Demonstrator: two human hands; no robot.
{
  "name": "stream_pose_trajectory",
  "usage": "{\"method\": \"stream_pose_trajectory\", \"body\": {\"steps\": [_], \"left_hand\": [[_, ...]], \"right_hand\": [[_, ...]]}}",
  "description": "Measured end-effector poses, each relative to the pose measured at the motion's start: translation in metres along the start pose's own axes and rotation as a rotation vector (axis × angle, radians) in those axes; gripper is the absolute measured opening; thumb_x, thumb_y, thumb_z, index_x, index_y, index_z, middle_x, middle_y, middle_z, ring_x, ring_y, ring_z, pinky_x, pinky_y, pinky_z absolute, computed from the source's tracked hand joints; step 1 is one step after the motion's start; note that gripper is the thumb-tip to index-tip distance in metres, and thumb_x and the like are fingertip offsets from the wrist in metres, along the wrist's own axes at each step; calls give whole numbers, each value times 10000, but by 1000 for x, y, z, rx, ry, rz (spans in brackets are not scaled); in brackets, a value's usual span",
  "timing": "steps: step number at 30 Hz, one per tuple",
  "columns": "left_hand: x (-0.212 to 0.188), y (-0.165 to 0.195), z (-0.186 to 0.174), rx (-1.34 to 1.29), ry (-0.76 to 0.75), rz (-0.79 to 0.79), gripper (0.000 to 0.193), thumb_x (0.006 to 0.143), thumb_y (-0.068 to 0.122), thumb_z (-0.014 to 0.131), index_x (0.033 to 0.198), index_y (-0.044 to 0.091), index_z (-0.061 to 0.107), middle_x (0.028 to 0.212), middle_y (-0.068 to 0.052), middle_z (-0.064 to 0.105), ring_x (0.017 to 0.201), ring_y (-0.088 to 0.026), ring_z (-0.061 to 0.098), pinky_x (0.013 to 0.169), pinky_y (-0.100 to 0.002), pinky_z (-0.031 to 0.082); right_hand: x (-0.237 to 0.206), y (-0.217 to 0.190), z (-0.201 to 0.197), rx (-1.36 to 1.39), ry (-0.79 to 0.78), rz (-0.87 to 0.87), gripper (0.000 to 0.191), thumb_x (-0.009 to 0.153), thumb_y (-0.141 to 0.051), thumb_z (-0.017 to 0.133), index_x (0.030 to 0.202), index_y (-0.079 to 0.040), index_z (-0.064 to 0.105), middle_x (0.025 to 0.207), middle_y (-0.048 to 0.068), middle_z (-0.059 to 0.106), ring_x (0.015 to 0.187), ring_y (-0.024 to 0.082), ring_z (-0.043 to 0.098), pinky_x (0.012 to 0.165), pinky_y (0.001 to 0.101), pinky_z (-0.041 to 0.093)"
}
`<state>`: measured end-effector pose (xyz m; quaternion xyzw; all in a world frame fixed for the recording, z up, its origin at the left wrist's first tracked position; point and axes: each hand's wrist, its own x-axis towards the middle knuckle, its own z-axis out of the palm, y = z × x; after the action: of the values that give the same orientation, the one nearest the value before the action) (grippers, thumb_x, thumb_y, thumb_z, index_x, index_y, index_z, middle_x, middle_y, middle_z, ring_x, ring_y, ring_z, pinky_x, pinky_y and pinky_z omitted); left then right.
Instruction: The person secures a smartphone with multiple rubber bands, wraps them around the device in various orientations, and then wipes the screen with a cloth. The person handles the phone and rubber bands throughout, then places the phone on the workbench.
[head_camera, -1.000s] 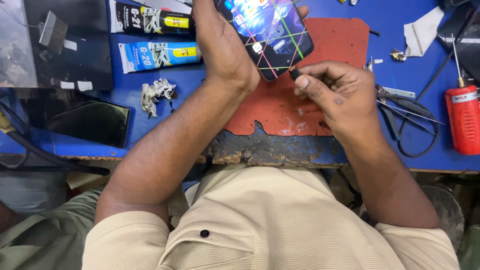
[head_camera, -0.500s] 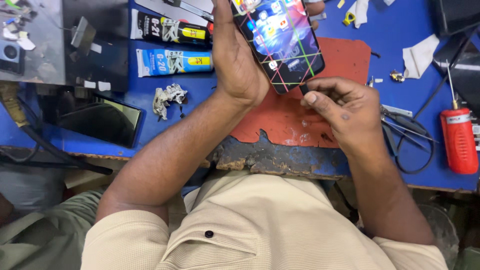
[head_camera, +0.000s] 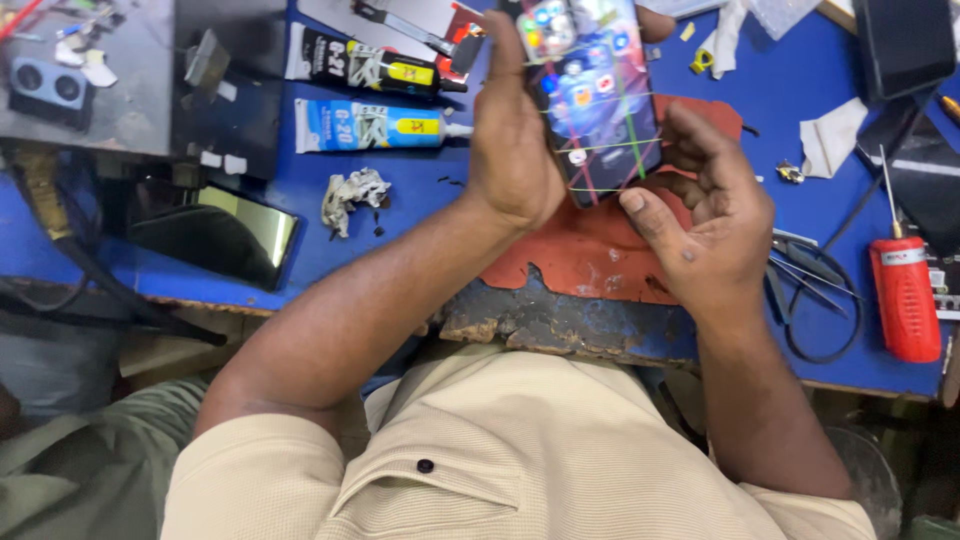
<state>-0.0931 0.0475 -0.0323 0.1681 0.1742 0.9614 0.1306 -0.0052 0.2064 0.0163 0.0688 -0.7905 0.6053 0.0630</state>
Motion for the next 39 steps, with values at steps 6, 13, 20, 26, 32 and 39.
{"method": "stream_pose_trajectory", "body": {"steps": [6, 13, 20, 26, 32, 39], "left_hand": [[-7, -10, -3, -1, -74, -115, 825, 1123, 717, 308, 1471, -15, 465, 1284, -173, 608, 1202, -243, 612, 1105, -431, 520], [-7, -6, -8, 171, -107, -151, 874, 1096, 728, 283, 1596, 13, 338, 1471, -126, 487, 1368, -216, 487, 1223, -401, 405], [0, -3, -15, 249, 5, -121, 694, 1171, 609, 390, 1549, 26, 390, 1423, -111, 511, 1323, -211, 496, 1216, -389, 379], [31, 39, -20, 1354, 243, -62, 404, 1060, 414, 538, 1210, 55, 647, 1085, -137, 678, 1006, -287, 630, 948, -422, 474], [29, 92, -38, 2276, -11, 447, 163, 1000, 163, 699, 1093, 29, 694, 995, -188, 685, 949, -422, 619, 854, -536, 465], [25, 87, -45, 2602, -68, 298, 503, 812, 377, 859, 1108, 2, 703, 1061, -151, 678, 1049, -332, 601, 762, -519, 454]], "right_hand": [[12, -22, 13, -477, -62, -234, 1005, 836, -92, 938, 1578, 42, 274, 1501, 237, 504, 1380, 314, 572, 1192, 411, 501], [27, -37, 13, -534, -110, -247, 994, 932, -36, 951, 1598, -39, 214, 1475, 210, 563, 1376, 269, 641, 1210, 348, 528], [31, -29, 3, -602, -90, -304, 1034, 899, 13, 968, 1585, -57, 198, 1393, 218, 579, 1324, 293, 639, 1196, 361, 508], [41, -10, -31, -724, 3, -301, 973, 921, 22, 960, 1557, -30, 226, 1339, 227, 614, 1249, 324, 667, 1119, 372, 532], [69, 18, -77, -983, 123, -363, 683, 905, -79, 988, 1304, 56, 451, 1263, 297, 629, 1150, 514, 610, 979, 484, 512], [88, 50, -89, -1094, 142, -277, 590, 854, -146, 951, 1176, 115, 531, 1104, 333, 637, 1006, 539, 600, 854, 549, 494]]}}
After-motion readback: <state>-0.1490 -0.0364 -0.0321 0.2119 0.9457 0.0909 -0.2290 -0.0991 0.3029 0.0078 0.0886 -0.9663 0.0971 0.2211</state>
